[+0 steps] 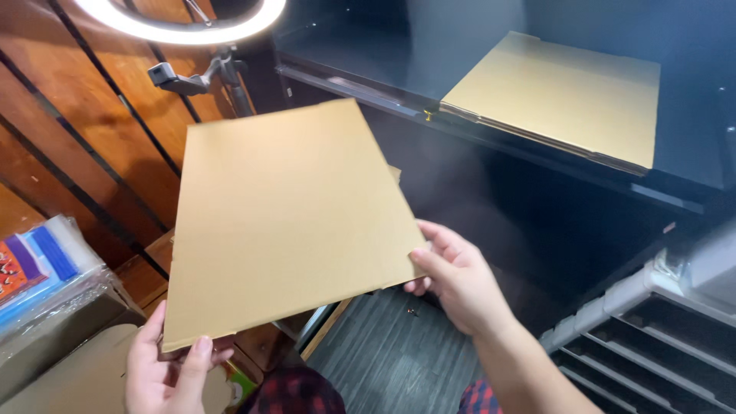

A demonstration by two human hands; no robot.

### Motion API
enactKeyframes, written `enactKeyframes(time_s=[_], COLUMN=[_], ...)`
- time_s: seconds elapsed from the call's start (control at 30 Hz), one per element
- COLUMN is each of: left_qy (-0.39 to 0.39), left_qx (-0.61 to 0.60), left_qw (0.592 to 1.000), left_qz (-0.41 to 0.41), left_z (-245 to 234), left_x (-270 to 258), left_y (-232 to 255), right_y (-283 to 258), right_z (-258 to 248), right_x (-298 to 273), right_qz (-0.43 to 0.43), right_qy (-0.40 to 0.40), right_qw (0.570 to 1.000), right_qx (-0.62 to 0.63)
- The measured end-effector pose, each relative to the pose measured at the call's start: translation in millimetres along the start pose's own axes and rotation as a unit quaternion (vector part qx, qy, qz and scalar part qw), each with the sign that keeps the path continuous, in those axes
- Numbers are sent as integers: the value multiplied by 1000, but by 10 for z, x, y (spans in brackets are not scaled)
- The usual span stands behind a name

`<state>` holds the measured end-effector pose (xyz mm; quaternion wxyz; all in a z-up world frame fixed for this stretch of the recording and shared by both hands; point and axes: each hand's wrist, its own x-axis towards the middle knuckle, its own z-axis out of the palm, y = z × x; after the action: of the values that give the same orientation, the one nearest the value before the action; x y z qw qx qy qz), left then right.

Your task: The person repeatedly picks up flat cardboard sheets from a stack on a low wooden surface and places them one by one onto a black shelf above. The action is repeated continuously throughout the clip.

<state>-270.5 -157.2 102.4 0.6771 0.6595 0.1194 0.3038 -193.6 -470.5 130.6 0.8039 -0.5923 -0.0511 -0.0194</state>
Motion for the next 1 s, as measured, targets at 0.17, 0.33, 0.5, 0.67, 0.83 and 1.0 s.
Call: enactKeyframes(time_s=[0.17,0.33,0.5,0.67,0.83,1.0], left_qy=[-90,-217,-316,-378,-405,-391], left_qx=[-40,-98,-23,-69,-160,-172], left_qw=[995,971,948,923,897,892], left_qz=[-7,30,6,-17,-83,-149], left_z=[351,891,1651,2485,3181,3653], left_x=[-55,124,340,584,718,753], left_y=[579,762,1007,856,683,528], right_y=[-519,-933,-1258,-1235,-1072,-1095], right_z=[-270,-726,-1135,-1644,-2178,-2253], right_x=[-98,-101,-110,-15,185,231], right_qz=[-57,-118,-125,-146,-195,-197], right_qy=[43,103,187,210,256,287], right_qw=[997,988,974,966,947,937], right_qx=[6,8,-35,-41,-8,-12])
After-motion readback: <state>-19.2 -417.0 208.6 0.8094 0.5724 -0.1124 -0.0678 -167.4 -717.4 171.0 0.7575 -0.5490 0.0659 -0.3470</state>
